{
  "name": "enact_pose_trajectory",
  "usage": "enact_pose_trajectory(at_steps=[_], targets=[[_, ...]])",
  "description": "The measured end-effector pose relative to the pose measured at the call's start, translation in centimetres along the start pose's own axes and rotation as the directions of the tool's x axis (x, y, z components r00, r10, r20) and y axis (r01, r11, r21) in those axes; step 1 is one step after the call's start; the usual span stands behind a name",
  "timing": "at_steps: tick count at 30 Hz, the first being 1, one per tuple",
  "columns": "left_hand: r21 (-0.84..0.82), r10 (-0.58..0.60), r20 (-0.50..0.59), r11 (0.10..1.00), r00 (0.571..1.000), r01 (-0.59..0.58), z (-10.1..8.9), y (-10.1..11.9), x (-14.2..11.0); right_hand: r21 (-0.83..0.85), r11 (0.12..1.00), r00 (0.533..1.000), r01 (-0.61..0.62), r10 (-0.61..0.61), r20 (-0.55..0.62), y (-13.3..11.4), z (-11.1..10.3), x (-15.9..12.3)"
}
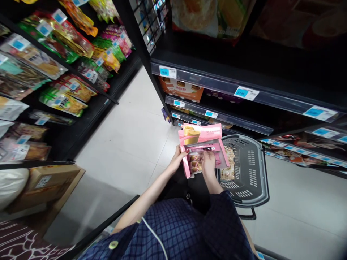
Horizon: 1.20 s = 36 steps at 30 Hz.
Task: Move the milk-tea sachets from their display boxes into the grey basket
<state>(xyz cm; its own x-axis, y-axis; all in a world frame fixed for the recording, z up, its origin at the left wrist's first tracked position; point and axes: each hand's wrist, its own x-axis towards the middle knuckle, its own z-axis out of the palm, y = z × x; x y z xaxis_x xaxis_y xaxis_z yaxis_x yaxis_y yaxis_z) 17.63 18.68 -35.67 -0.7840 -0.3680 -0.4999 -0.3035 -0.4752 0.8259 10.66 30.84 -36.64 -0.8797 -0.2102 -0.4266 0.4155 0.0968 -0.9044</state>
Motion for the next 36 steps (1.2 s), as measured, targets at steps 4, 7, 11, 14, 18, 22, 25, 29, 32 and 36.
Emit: enact_pose_trajectory(at_steps=[4, 7, 11, 14, 18, 22, 25, 29, 32, 36], targets=[[-0.006, 0.035, 0.006, 0.999, 0.999, -0.035, -0.3, -0.1, 0.2, -0.291, 0.957, 0.997, -0.023, 0.045, 0.070, -1.4, -1.9, -0.1], [-0.011, 0.021, 0.017, 1.000, 1.000, -0.021, -0.5, -0.1, 0.4, -0.720, 0.634, 0.959, 0.283, -0.195, 0.205, -3.2, -3.0, -0.4], [-0.011, 0.018, 0.037, 1.000, 0.999, -0.018, -0.7, -0.3, 0.7, -0.742, 0.127, 0.747, 0.659, -0.232, 0.624, -2.9, -2.6, -0.3], [0.044, 0.039, 0.047, 0.998, 0.998, -0.041, -0.8, -0.4, 0.8, -0.730, 0.058, 0.727, 0.681, -0.165, 0.666, -1.4, -2.2, -0.2], [0.088, 0.042, 0.030, 0.995, 0.999, -0.044, -0.9, -0.3, 0.8, -0.746, 0.022, 0.742, 0.666, -0.133, 0.658, -1.0, -2.1, -0.4], [0.072, 0.031, 0.057, 0.997, 0.998, -0.035, -0.7, 0.1, 0.7, -0.754, 0.003, 0.744, 0.657, -0.165, 0.648, -2.3, -2.7, -0.3], [0.087, 0.006, 0.086, 0.996, 0.996, -0.014, -0.8, 0.4, 0.8, -0.828, -0.051, 0.814, 0.558, -0.159, 0.558, -3.1, -3.6, -0.2], [0.099, -0.060, 0.141, 0.994, 0.988, 0.047, -1.3, 0.6, 1.2, -0.819, -0.217, 0.834, 0.531, -0.034, 0.550, -3.4, -4.5, 0.0], [0.132, -0.097, 0.157, 0.988, 0.983, 0.077, -1.4, 0.9, 1.6, -0.788, -0.290, 0.823, 0.543, -0.003, 0.568, -3.9, -4.3, 0.2], [0.143, -0.092, 0.162, 0.987, 0.982, 0.069, -1.2, 1.3, 2.0, -0.748, -0.302, 0.786, 0.591, 0.007, 0.618, -5.4, -4.2, -0.2]])
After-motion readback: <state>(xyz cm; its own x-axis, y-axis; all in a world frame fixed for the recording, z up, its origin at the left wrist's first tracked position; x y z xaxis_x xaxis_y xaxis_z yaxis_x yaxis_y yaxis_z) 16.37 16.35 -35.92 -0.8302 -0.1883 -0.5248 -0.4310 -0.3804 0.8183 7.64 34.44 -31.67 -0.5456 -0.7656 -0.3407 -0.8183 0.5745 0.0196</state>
